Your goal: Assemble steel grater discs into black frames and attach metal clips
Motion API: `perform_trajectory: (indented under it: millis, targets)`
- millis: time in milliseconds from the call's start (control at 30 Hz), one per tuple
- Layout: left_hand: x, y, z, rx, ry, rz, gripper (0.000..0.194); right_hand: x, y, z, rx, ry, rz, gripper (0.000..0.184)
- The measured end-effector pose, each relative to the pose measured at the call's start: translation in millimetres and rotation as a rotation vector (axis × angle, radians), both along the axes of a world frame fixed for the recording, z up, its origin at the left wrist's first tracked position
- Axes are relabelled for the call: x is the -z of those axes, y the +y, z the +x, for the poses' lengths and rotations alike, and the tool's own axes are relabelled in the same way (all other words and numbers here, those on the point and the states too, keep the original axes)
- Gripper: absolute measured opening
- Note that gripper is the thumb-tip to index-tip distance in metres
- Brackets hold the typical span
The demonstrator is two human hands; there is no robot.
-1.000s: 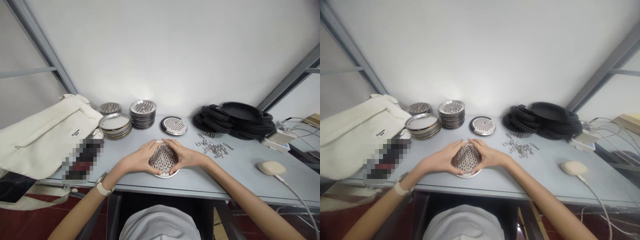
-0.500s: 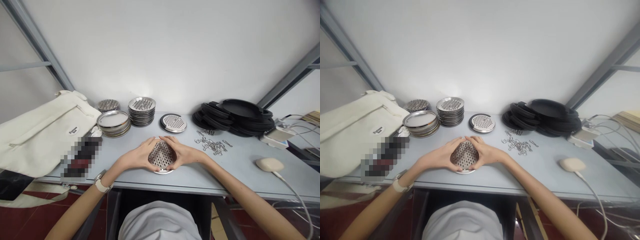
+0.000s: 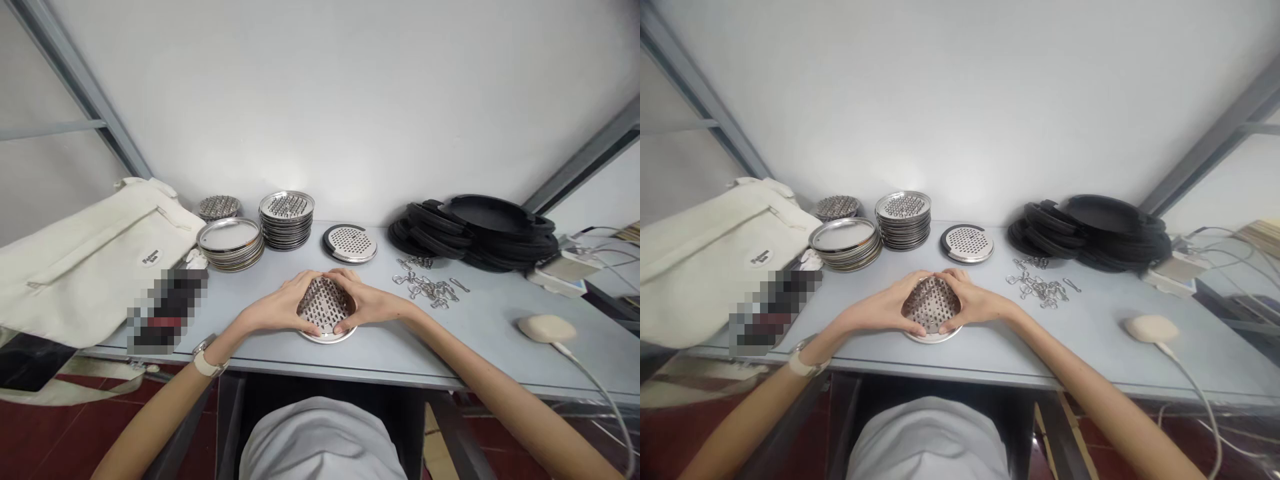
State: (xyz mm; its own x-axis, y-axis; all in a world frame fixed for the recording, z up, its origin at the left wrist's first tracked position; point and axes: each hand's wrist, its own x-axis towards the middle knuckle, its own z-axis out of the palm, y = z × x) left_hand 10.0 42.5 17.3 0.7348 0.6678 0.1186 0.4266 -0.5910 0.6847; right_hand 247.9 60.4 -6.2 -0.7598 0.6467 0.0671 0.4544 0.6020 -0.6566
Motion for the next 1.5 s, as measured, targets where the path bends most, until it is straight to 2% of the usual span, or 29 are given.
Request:
perform_trajectory:
  millis: [333,633,767,867,1000,1133,1367,1500]
  targets:
    - [5.6,1.0,3.8,-0.062,0.04,-0.011,0.087,-0.3,0.8,0.1,0.012,-0.037,-0.027,0.103]
    - [15.2,4.7,0.5,-0.103,0.12,-0.048,0.103,-1.1,-5.1,1.2,0.04,-0.049,-0.092,0.108]
    - [16.7,3.7,-0.9,-0.131,0.139,-0.064,0.106,-8.2,-12.2,3.2,0.008,-0.056,-0.041,0.111]
    - [15.9,3.0,-1.0,-0.136,0.148,-0.062,0.107,-14.5,-15.7,3.5,-0.07,-0.065,-0.007,0.097]
    - [14.2,3.0,-0.6,-0.142,0.133,-0.051,0.101,-17.9,-16.7,3.3,-0.126,-0.075,-0.041,0.078]
    - [13.4,3.4,-0.4,-0.159,0.103,-0.05,0.092,-17.6,-16.3,3.8,-0.122,-0.053,-0.05,0.075]
    - [12.3,3.7,-0.3,-0.161,0.109,-0.045,0.089,-20.0,-15.8,4.1,-0.135,-0.026,-0.051,0.07]
    - [12.1,2.3,0.5,-0.17,0.1,-0.031,0.083,-19.6,-15.2,4.4,-0.145,-0.033,-0.048,0.073]
